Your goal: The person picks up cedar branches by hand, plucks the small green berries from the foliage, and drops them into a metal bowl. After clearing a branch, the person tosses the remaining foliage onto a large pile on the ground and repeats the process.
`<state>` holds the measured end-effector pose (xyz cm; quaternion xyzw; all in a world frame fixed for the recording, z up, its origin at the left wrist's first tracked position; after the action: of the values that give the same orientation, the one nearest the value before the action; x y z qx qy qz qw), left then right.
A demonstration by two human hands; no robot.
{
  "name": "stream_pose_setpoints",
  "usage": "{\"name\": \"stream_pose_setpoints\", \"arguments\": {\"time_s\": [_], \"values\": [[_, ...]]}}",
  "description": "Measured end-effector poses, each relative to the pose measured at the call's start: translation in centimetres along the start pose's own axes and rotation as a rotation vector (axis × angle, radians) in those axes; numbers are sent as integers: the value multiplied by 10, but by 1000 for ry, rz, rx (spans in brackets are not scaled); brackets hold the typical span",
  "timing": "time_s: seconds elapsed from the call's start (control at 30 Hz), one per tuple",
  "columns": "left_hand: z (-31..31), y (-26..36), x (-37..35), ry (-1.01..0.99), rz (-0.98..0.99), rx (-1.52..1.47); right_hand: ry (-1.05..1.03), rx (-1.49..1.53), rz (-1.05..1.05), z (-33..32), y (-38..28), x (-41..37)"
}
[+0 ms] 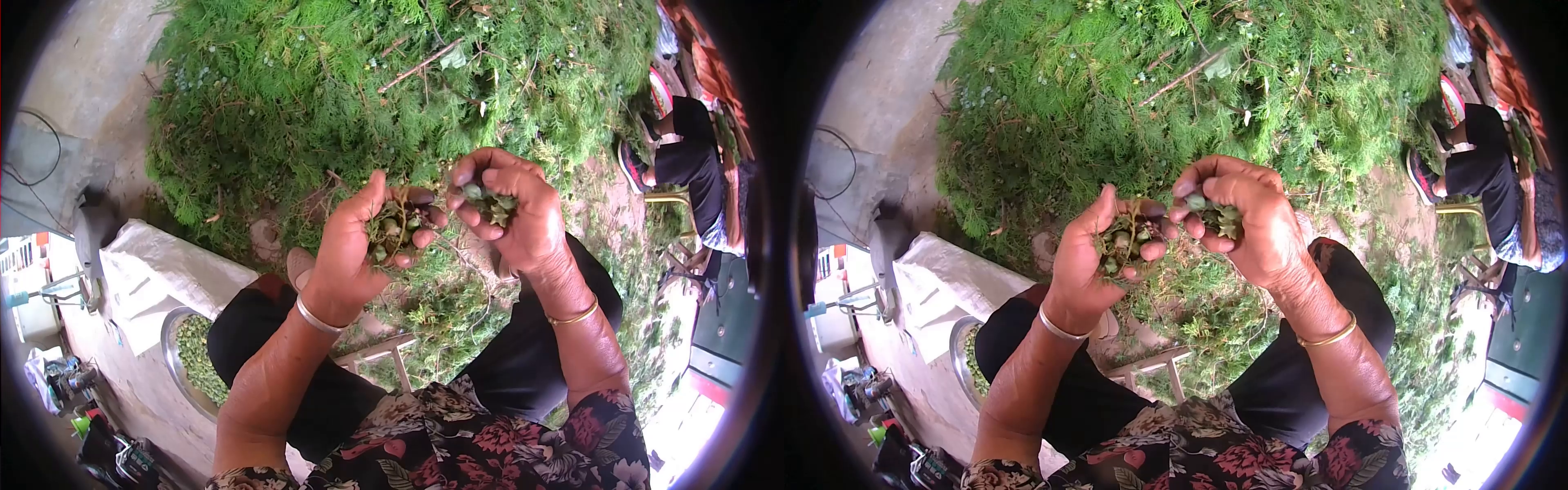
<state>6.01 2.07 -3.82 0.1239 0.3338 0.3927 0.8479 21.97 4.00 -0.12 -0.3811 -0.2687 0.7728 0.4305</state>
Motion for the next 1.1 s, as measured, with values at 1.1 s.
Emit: {"name": "stream_pose_setpoints", "arguments": {"time_s": [1.1], "values": [[9, 0, -3, -67, 135, 366, 53, -320, 24, -7, 4, -3]]}}
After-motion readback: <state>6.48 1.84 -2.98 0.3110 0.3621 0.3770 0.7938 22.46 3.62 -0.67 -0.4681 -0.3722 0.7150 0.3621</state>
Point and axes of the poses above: each hand's wrist, its own x-axis towards the middle knuckle, its own z-axis out of the palm, y = z × x, the point moved 4 cm from there along x, towards the middle knuckle, and after that the axes turned 3 degrees about -y, right-handed, at the moved point
